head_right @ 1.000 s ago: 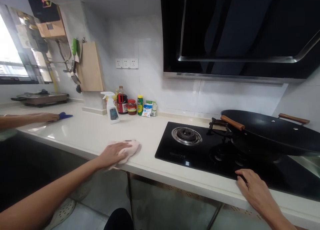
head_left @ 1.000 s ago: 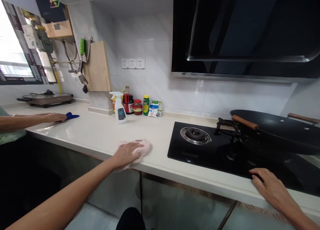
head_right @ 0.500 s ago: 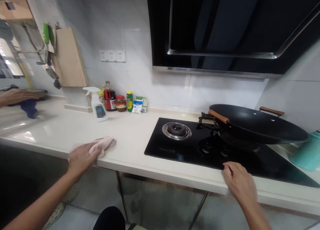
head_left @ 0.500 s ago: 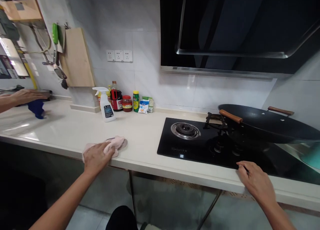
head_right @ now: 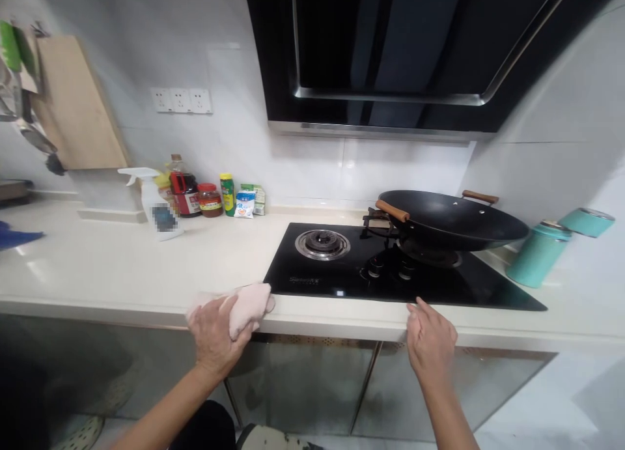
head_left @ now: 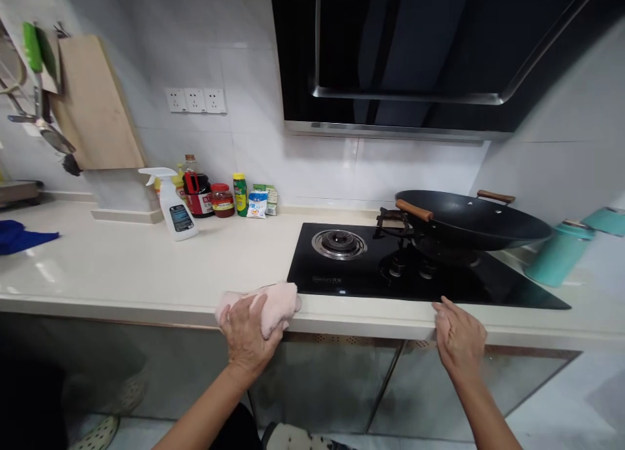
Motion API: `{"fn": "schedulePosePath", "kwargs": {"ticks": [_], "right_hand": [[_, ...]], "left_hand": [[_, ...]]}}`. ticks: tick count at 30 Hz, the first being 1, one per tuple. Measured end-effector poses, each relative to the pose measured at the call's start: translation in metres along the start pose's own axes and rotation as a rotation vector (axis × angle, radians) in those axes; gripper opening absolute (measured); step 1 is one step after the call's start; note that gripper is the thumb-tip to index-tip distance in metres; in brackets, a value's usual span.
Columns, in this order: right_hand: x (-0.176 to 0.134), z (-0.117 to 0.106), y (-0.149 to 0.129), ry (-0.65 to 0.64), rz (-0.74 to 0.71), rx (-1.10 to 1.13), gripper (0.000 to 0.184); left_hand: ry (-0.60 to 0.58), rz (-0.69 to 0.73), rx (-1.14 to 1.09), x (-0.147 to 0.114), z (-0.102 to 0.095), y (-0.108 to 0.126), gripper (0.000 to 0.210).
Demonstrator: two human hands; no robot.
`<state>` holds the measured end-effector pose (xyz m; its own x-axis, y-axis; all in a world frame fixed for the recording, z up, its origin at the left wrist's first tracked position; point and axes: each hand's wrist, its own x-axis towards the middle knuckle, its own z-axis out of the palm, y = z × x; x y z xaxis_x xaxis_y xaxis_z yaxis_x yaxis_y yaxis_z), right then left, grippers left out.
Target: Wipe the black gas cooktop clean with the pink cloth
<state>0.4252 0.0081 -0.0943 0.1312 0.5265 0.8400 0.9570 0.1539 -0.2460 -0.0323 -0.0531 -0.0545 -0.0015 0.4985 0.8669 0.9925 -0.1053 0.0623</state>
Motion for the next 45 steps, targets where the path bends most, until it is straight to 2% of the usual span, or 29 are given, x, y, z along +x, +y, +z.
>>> {"fn": "schedulePosePath", "kwargs": {"ticks": [3,6,10,13,15,18,22,25,28,31,34,36,38,41,45], "right_hand": [[0.002,0.004,-0.006,0.117,0.014,-0.007,0.04],[0.004,0.008,-0.009,0.203,-0.017,0.004,0.038],[0.004,0.009,-0.008,0.254,-0.059,0.022,0.036],[0.003,0.009,-0.005,0.251,-0.078,0.031,0.036],[0.002,0.009,-0.003,0.239,-0.09,0.033,0.036],[0.001,0.009,-0.001,0.223,-0.093,0.042,0.035],[0.0,0.005,0.001,0.165,-0.098,0.062,0.033],[-0.001,0.0,0.003,0.112,-0.109,0.086,0.032],[-0.002,-0.003,0.006,0.059,-0.13,0.115,0.031],[-0.002,-0.004,0.006,0.061,-0.122,0.132,0.03],[-0.002,-0.002,0.001,0.094,-0.101,0.145,0.03],[-0.002,-0.001,-0.004,0.126,-0.077,0.146,0.029],[-0.001,0.001,-0.008,0.158,-0.055,0.147,0.028],[0.0,0.002,-0.011,0.189,-0.039,0.157,0.028],[0.0,0.002,-0.01,0.184,-0.029,0.16,0.029]], "left_hand": [[-0.035,0.035,-0.049,-0.005,0.006,0.039,0.054],[-0.065,0.098,-0.172,-0.012,0.018,0.089,0.064],[-0.085,0.292,-0.28,-0.02,0.036,0.159,0.081],[-0.076,0.445,-0.275,-0.02,0.05,0.194,0.07],[-0.018,0.48,-0.279,-0.018,0.058,0.203,0.056],[0.049,0.488,-0.284,-0.011,0.065,0.194,0.044],[-0.033,0.558,-0.239,-0.005,0.057,0.15,0.047],[-0.119,0.516,-0.179,-0.006,0.041,0.095,0.055],[-0.186,0.441,-0.103,-0.006,0.021,0.027,0.058],[-0.256,0.417,0.015,-0.004,0.001,-0.036,0.058],[-0.295,0.375,0.092,0.001,-0.01,-0.067,0.057],[-0.298,0.335,0.121,0.005,-0.012,-0.065,0.056],[-0.293,0.285,0.151,0.007,-0.009,-0.048,0.056],[-0.297,0.24,0.169,0.009,-0.002,-0.008,0.056],[-0.344,0.289,0.117,0.01,0.009,0.061,0.059]]}}
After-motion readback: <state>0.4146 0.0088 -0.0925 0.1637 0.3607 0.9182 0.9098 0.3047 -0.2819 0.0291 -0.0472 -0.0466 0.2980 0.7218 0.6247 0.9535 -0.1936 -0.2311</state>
